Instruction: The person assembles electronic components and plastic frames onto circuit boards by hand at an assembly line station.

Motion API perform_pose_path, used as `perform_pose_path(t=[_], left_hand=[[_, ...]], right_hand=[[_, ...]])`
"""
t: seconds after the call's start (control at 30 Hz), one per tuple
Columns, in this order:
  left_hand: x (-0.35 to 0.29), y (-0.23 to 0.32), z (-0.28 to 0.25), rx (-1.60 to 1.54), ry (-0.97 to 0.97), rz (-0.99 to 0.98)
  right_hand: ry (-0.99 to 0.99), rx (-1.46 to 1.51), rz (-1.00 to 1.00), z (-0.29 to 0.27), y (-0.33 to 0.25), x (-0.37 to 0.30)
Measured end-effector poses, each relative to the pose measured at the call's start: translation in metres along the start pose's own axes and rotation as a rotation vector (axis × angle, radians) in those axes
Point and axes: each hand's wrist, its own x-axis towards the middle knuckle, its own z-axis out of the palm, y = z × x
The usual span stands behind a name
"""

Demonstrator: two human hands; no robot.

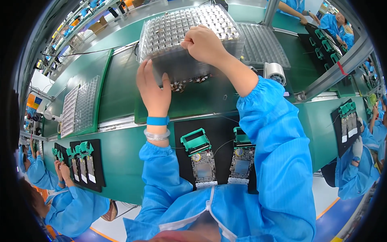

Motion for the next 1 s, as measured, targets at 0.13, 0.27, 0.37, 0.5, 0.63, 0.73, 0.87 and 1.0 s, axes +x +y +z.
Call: perform_pose_path(t=[0.13, 0.27, 0.37, 0.5, 0.63, 0.73, 0.87, 1.0], left_hand=[[0.001, 0.000, 0.000, 0.051, -0.006, 0.009], [0.003, -0.005, -0.005, 0.071, -0.056, 0.027], [0.003, -0.003, -0.003, 0.075, -0.053, 0.033], [0.001, 0.001, -0.001, 0.062, -0.032, -0.004], [-0.001, 0.002, 0.001, 0.076, -0.016, -0.011], [0.000, 0.002, 0.002, 0.087, -0.010, 0.002], [0.000, 0.000, 0.000, 0.095, -0.026, -0.003], [-0.002, -0.005, 0.002, 0.108, -0.035, -0.009]], right_hand=[[0.033, -0.010, -0.027, 0.002, 0.003, 0.000], [0.044, -0.014, -0.051, 0.002, 0.001, 0.000], [0.057, -0.013, -0.064, 0.002, 0.002, -0.003], [0.129, -0.024, -0.138, 0.001, -0.007, -0.014], [0.187, -0.119, -0.260, 0.003, -0.011, -0.016], [0.173, -0.075, -0.264, 0.007, -0.007, -0.012], [0.127, 0.010, -0.225, 0.010, -0.005, -0.010], [0.140, 0.043, -0.232, 0.010, -0.005, -0.006]])
